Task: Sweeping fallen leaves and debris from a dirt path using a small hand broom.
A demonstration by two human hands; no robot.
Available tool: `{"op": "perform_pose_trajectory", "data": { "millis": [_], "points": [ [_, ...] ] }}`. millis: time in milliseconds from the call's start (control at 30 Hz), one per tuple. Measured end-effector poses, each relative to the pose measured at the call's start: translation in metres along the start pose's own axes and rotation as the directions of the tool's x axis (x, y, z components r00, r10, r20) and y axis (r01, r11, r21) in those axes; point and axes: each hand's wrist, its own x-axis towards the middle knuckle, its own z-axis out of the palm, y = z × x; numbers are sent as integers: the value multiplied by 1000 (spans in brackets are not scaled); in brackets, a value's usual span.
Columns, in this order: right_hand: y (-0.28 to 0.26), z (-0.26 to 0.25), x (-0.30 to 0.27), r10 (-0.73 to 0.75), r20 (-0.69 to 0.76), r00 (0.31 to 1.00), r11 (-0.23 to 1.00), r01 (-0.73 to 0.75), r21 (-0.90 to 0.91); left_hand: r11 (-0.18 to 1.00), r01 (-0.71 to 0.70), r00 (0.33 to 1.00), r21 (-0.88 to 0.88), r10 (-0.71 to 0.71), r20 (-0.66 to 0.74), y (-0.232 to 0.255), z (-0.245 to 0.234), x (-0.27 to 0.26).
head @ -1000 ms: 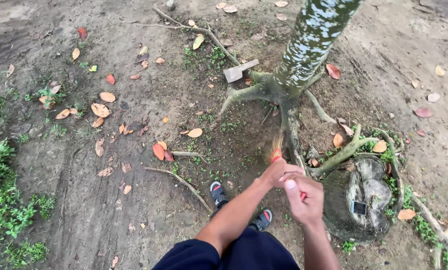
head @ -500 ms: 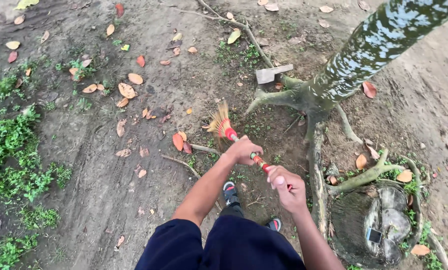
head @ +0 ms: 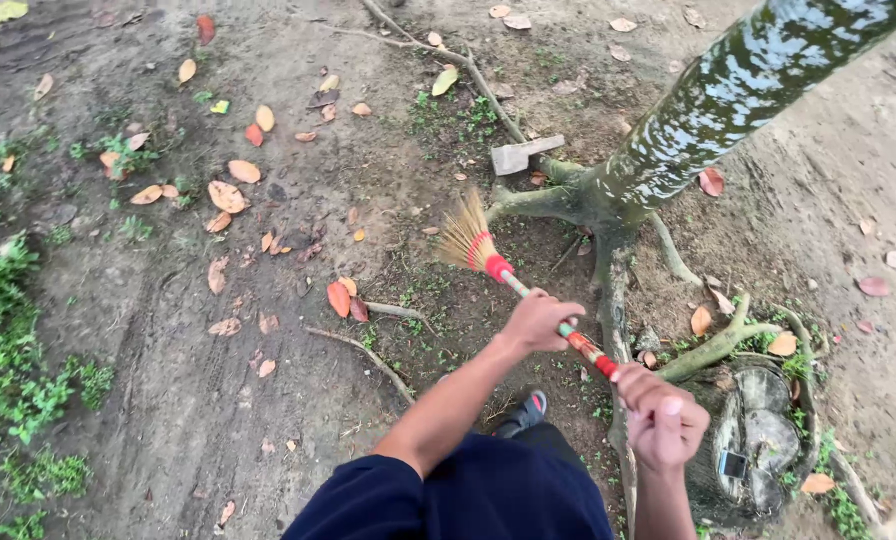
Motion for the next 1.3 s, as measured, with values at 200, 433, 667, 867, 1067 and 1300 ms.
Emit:
{"op": "perform_pose_trajectory", "data": {
  "millis": [200,433,667,867,1067,1300],
  "points": [
    [-36,0,40,-37,117,992,978,60,-199,983,-82,996,-161,77,-36,57,31,36],
    [13,-28,77,114,335,935,950,-5,-312,974,-107,994,-198,99,-52,-4,49,73],
    [77,-50,114,213,452,866,973,-144,-183,977,43,995,208,-59,76,-89,-18,70],
    [95,-51,150,150,574,805,986,-162,-32,955,223,971,193,-201,-126,-82,-51,70],
    [116,-70,175,100,521,848,942,-249,225,839,521,826,155,-451,-337,-48,-52,65],
    [160,-66,203,145,663,734,728,-533,431,732,671,510,-119,-572,-643,-14,-28,12]
  ]
}}
